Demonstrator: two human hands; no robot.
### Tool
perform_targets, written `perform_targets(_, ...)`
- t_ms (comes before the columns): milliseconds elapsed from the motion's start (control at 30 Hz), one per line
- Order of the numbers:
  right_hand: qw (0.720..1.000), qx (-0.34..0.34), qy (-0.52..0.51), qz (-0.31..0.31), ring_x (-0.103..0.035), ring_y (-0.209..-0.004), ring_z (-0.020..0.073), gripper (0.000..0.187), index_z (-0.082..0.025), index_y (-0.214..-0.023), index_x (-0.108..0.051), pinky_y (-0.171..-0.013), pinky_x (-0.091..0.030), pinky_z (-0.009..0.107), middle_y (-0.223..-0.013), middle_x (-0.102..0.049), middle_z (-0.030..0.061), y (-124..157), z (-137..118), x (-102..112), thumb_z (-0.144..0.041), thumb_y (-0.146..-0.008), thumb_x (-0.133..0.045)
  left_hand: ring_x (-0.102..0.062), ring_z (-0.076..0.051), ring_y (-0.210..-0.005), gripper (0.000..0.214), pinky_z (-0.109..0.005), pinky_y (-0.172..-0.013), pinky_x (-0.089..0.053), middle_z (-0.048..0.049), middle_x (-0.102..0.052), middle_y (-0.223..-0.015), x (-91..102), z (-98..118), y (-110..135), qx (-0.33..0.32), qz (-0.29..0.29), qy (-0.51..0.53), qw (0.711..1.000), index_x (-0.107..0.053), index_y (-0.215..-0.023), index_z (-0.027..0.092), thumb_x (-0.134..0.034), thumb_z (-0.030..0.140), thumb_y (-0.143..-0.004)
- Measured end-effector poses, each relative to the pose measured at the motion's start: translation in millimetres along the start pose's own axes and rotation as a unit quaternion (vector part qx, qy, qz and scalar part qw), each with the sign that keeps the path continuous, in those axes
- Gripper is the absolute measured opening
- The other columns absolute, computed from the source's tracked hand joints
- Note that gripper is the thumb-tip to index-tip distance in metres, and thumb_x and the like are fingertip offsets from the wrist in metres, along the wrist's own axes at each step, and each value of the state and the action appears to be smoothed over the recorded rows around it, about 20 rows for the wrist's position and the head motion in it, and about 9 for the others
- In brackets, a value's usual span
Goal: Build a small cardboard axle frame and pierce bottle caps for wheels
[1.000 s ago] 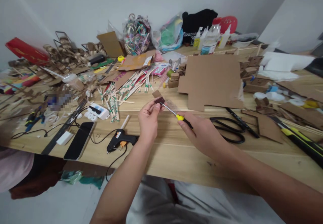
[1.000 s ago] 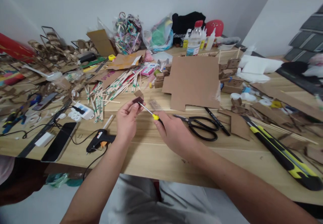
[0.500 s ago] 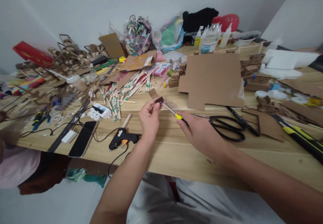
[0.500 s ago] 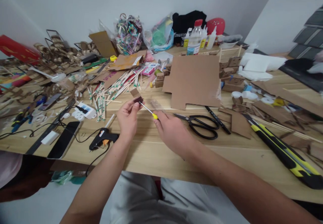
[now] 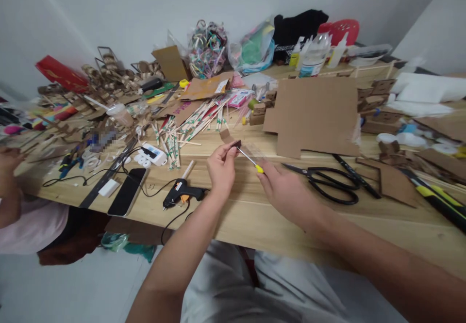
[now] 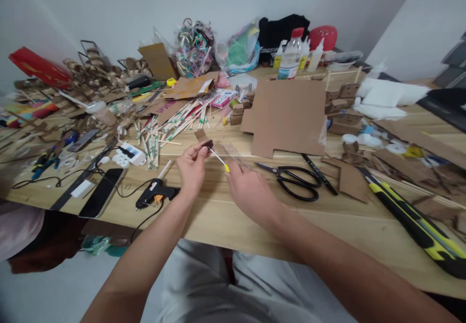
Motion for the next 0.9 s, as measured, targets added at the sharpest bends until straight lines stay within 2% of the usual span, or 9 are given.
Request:
perform_targets(67,0.984,-0.029,-0.177,-0.014,-0.06,-0.06,0.0204,0.03,-0.017,-0.107,-0.07,-0.056,-0.043,0.03,-0.07,-0.066,0.0058,-3,-1,1,-0.03,-0.098,-0.044,-0.078,-0.02,-0.079,0.012,-0.033,-0.081,-0.063,-0.0057,-0.083,-0.085,1.1,0,0,-0.011,0.0,-0.001,1.0,-0.081,-0.085,0.019,-0.079,0.03,-0.081)
perform_targets(200,0.84,-0.126,-0.511,-0.135,-0.027,-0.041,0.0092,0.04,-0.018,-0.103,-0.066,-0.043,-0.026,0.023,-0.057,-0.036,-0.01,-5,-3,-1,-0.054,-0.092,-0.055,-0.077,-0.019,-0.077,0.016,-0.03,-0.077,-0.063,-0.0062,-0.083,-0.085,2.1,1,-1,-0.029,-0.001,-0.007,1.0,-0.082,-0.085,0.019,-0.08,0.034,-0.08)
perform_targets(267,0.809,-0.147,-0.547,-0.157,-0.023,-0.04,0.008,0.042,-0.018,-0.105,-0.065,-0.042,-0.025,0.022,-0.058,-0.035,-0.011,-5,-3,-2,-0.057,-0.09,-0.056,-0.077,-0.019,-0.077,0.017,-0.03,-0.077,-0.063,-0.0059,-0.083,-0.085,1.5,1,-1,-0.027,0.0,-0.015,1.0,-0.081,-0.085,0.019,-0.08,0.035,-0.08)
perform_targets(333,0.866,-0.119,-0.472,-0.117,-0.034,-0.042,0.011,0.035,-0.018,-0.103,-0.066,-0.044,-0.031,0.024,-0.059,-0.043,-0.007,-5,-2,-1,-0.049,-0.094,-0.05,-0.077,-0.019,-0.077,0.017,-0.03,-0.077,-0.063,-0.0058,-0.083,-0.085,0.2,1,0,-0.028,0.004,-0.02,0.999,-0.081,-0.085,0.02,-0.08,0.035,-0.08)
perform_targets(467,0.993,-0.034,-0.111,-0.014,-0.066,-0.069,0.0243,0.031,-0.016,-0.112,-0.069,-0.06,-0.047,0.033,-0.091,-0.074,0.0145,-1,-3,1,-0.023,-0.097,-0.042,-0.077,-0.019,-0.08,0.015,-0.03,-0.079,-0.062,-0.0059,-0.083,-0.086,-3.2,1,2,-0.05,0.018,-0.026,0.998,-0.081,-0.085,0.02,-0.077,0.034,-0.082)
perform_targets(567,0.998,-0.054,0.028,-0.03,-0.071,-0.075,0.0295,0.038,-0.012,-0.124,-0.067,-0.063,-0.047,0.036,-0.108,-0.074,0.0237,1,-5,0,-0.016,-0.097,-0.04,-0.078,-0.02,-0.084,0.014,-0.031,-0.082,-0.062,-0.0057,-0.082,-0.087,-3.4,1,3,-0.06,0.021,-0.042,0.997,-0.081,-0.086,0.02,-0.077,0.034,-0.083)
perform_targets(667,0.984,-0.08,-0.151,-0.046,-0.065,-0.067,0.0234,0.032,-0.015,-0.118,-0.067,-0.06,-0.046,0.032,-0.093,-0.071,0.0158,-2,-5,1,-0.022,-0.098,-0.043,-0.078,-0.021,-0.086,0.015,-0.032,-0.085,-0.061,-0.006,-0.082,-0.088,-0.5,2,3,-0.067,0.02,-0.052,0.996,-0.081,-0.087,0.02,-0.078,0.035,-0.083)
perform_targets(800,0.902,-0.091,-0.399,-0.14,-0.034,-0.041,0.0115,0.041,-0.018,-0.108,-0.067,-0.043,-0.034,0.024,-0.065,-0.048,-0.0027,-10,-1,3,-0.042,-0.102,-0.035,-0.077,-0.02,-0.079,0.015,-0.031,-0.081,-0.061,-0.0057,-0.082,-0.085,3.1,2,0,-0.067,0.02,-0.043,0.997,-0.081,-0.086,0.02,-0.078,0.034,-0.082)
perform_targets(900,0.936,-0.08,-0.318,-0.125,-0.036,-0.042,0.0125,0.042,-0.019,-0.106,-0.068,-0.044,-0.037,0.025,-0.064,-0.051,-0.0015,-12,3,3,-0.041,-0.102,-0.034,-0.076,-0.019,-0.075,0.016,-0.031,-0.077,-0.061,-0.0054,-0.081,-0.083,1.8,1,-1,-0.064,0.015,-0.037,0.997,-0.081,-0.085,0.019,-0.078,0.035,-0.081)
Point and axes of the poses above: each hand's wrist, its own y-axis away from the middle knuckle, its own x-axis out of the back of the hand, z = x × y, the point moved 2 cm from there along -y, towards the middle knuckle
